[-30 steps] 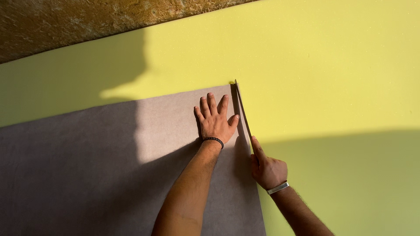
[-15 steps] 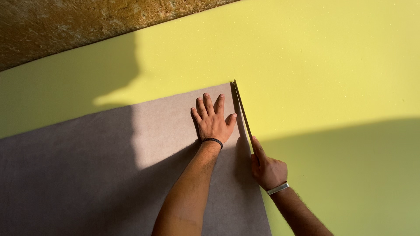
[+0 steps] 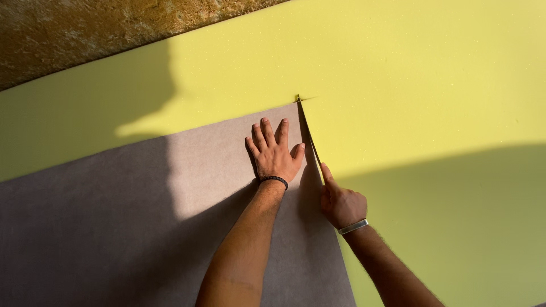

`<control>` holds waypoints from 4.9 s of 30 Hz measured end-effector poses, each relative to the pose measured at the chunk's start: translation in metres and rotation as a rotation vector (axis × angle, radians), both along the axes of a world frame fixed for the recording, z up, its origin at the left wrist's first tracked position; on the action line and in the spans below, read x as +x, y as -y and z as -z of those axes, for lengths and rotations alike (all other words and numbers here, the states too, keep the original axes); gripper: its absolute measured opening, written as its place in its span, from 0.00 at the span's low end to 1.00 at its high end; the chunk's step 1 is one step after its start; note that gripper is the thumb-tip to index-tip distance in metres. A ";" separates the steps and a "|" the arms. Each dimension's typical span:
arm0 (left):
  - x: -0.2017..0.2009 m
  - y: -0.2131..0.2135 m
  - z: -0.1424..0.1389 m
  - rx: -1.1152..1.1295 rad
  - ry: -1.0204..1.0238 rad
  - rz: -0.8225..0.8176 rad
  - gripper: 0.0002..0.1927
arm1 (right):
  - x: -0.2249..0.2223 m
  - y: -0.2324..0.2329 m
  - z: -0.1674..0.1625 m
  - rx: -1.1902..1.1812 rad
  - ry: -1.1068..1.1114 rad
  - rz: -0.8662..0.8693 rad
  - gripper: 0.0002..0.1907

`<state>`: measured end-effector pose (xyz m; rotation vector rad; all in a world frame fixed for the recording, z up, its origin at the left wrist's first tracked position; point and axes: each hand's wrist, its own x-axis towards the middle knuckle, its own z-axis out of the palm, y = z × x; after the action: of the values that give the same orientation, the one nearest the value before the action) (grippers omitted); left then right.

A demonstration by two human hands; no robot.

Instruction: The person lays a gray fabric sheet on a yellow foam board, smooths it, and uses a spray gun to apply adhesive to the board. The person then places the fabric onto the adhesive and smooths it down, repeating the process with another piece of fabric.

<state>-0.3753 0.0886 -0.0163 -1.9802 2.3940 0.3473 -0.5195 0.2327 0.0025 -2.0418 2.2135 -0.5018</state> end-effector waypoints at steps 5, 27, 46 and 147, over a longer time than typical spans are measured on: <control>0.000 -0.005 0.000 0.015 -0.032 -0.008 0.43 | 0.000 -0.035 -0.008 0.220 0.009 0.036 0.33; 0.088 -0.186 -0.022 0.283 -0.197 0.329 0.52 | 0.013 -0.265 0.002 0.333 0.098 0.132 0.29; 0.171 -0.533 -0.040 0.501 -0.072 0.168 0.44 | -0.008 -0.498 0.027 0.367 -0.013 0.076 0.33; 0.309 -0.345 -0.083 0.721 -1.788 -0.267 0.15 | 0.203 -0.278 -0.021 0.214 1.279 0.614 0.11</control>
<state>-0.0663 0.4338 0.0670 -1.5351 1.4254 3.3555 -0.3162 0.5104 0.0238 -0.4862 1.7687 -1.1157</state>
